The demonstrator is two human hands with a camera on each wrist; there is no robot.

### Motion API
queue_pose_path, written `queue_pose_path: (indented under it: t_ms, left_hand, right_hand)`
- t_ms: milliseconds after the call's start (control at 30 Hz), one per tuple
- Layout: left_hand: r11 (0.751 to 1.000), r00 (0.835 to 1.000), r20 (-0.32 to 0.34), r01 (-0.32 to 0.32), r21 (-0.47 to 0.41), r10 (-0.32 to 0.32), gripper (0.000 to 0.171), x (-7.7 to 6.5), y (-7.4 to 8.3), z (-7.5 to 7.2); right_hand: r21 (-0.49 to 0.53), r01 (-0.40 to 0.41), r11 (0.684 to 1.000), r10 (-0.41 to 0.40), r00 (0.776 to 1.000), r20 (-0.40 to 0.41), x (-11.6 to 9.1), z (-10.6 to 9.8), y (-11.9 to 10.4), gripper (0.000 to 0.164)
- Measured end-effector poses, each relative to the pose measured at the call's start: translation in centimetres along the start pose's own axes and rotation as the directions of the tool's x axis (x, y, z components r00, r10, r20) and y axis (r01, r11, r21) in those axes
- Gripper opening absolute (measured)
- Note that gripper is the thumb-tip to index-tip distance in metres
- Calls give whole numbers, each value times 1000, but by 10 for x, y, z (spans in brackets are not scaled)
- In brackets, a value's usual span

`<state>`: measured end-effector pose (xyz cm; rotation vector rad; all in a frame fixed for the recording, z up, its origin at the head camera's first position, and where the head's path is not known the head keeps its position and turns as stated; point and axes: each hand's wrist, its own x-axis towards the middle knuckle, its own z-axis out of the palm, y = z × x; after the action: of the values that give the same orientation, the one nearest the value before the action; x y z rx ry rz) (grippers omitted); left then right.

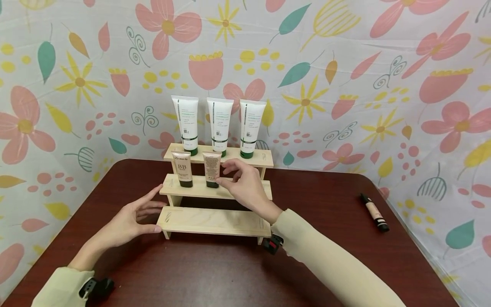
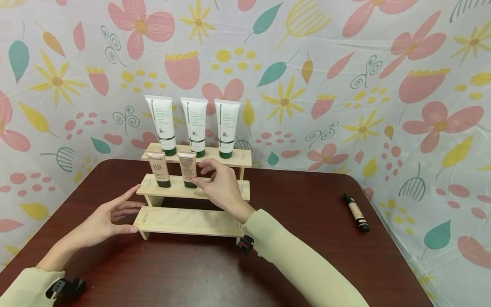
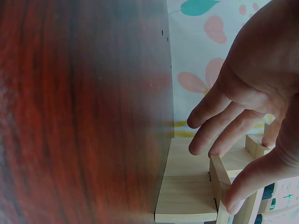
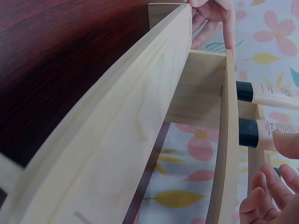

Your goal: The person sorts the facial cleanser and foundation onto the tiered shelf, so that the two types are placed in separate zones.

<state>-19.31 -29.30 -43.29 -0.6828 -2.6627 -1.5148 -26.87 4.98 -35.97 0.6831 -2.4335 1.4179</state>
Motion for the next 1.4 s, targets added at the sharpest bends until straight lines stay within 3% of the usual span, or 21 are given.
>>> queue_pose_path:
  t_ms: [633, 967, 1400]
  left_hand:
    - [1000, 1000, -7, -4, 11, 4, 108, 0, -1, 1]
    - [1000, 1000, -8, 5, 8, -5, 108, 0, -3, 1]
    - [1000, 1000, 0, 3, -12, -3, 107, 0, 0, 0]
  right_hand:
    - [-56, -1, 998, -1, 1000, -28, -34, -50, 11, 23]
    - [-115, 60, 992, -69, 995, -75, -57, -87, 27, 24]
    - [-252, 8, 968, -31, 996, -87, -88, -144, 52, 19]
